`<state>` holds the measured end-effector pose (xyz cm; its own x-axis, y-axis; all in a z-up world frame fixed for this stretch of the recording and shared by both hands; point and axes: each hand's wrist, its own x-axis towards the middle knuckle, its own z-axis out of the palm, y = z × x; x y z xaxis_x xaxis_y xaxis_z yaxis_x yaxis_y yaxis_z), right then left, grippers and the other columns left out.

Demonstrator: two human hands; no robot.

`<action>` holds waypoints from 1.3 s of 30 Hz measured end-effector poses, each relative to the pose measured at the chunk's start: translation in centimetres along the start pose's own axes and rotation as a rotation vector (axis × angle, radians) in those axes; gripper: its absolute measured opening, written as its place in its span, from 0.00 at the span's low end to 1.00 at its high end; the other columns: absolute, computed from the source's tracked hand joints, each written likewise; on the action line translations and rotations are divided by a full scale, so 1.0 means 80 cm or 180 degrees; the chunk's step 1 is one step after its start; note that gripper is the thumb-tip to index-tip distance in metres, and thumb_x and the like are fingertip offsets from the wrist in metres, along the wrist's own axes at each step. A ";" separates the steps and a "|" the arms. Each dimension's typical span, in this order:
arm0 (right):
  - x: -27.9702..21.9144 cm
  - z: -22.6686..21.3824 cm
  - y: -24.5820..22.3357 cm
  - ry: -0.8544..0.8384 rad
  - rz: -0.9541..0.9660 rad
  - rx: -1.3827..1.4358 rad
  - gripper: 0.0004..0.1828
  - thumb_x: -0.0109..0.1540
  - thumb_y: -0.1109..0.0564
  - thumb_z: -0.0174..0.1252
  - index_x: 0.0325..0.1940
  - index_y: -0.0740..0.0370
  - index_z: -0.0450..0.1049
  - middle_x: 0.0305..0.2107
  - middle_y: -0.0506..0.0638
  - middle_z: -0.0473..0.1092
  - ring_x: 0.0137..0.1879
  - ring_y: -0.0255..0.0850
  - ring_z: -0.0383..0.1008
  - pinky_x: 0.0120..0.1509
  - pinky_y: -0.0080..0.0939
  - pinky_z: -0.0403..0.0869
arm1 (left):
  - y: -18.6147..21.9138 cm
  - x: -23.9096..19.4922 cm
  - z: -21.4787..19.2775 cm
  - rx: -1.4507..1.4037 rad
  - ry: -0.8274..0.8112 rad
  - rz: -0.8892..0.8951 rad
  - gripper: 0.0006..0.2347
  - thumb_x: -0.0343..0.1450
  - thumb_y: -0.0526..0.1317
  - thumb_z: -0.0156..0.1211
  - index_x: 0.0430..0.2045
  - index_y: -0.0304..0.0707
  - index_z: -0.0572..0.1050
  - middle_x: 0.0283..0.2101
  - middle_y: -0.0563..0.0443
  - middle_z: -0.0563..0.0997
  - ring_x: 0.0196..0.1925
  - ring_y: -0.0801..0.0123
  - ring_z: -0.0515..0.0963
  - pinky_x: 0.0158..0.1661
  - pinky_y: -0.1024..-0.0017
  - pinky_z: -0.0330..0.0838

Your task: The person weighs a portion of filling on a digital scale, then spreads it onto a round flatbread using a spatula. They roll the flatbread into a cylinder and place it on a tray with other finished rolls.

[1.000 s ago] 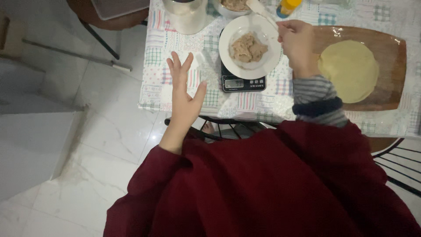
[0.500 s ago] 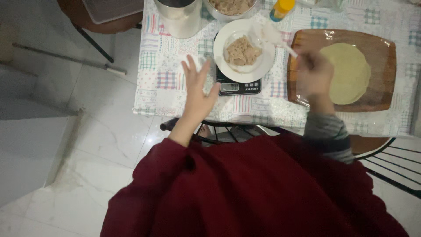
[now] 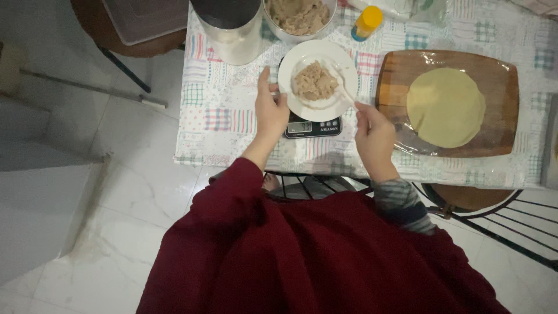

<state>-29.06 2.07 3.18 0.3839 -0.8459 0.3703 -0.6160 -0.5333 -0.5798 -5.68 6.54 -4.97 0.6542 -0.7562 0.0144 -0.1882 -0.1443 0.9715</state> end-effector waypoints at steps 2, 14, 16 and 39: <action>-0.004 0.001 -0.008 0.0036 -0.0086 0.0000 0.11 0.69 0.62 0.57 0.54 0.62 0.79 0.34 0.63 0.76 0.36 0.54 0.77 0.41 0.47 0.73 | -0.005 0.011 -0.004 -0.0197 -0.0137 -0.0022 0.32 0.71 0.26 0.56 0.72 0.36 0.52 0.46 0.42 0.77 0.47 0.60 0.81 0.50 0.65 0.77; -0.016 0.013 -0.015 -0.0221 0.0626 0.0653 0.12 0.69 0.63 0.57 0.56 0.63 0.78 0.27 0.55 0.73 0.31 0.36 0.71 0.37 0.37 0.70 | 0.024 0.018 -0.026 -0.1683 -0.1149 -0.0896 0.24 0.74 0.28 0.50 0.68 0.36 0.59 0.58 0.40 0.74 0.53 0.63 0.80 0.46 0.69 0.83; -0.018 0.014 -0.017 -0.0267 0.0738 0.0907 0.12 0.69 0.64 0.56 0.57 0.63 0.77 0.26 0.50 0.71 0.32 0.32 0.68 0.37 0.35 0.69 | 0.041 0.016 -0.028 -0.1866 -0.1219 -0.1000 0.25 0.74 0.28 0.49 0.69 0.38 0.57 0.56 0.40 0.75 0.51 0.64 0.80 0.45 0.69 0.82; -0.050 -0.063 -0.019 -0.0534 0.2200 0.3787 0.15 0.71 0.59 0.53 0.58 0.68 0.76 0.29 0.41 0.67 0.25 0.23 0.52 0.27 0.24 0.52 | 0.132 -0.048 0.003 -0.1752 -0.1708 -0.0190 0.29 0.77 0.28 0.48 0.76 0.39 0.49 0.67 0.46 0.71 0.58 0.72 0.77 0.50 0.75 0.77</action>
<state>-33.09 6.29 6.22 0.3739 -0.8828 -0.2842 0.2054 0.3777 -0.9029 -10.34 7.73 5.18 0.1805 -0.9833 -0.0221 0.3197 0.0374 0.9468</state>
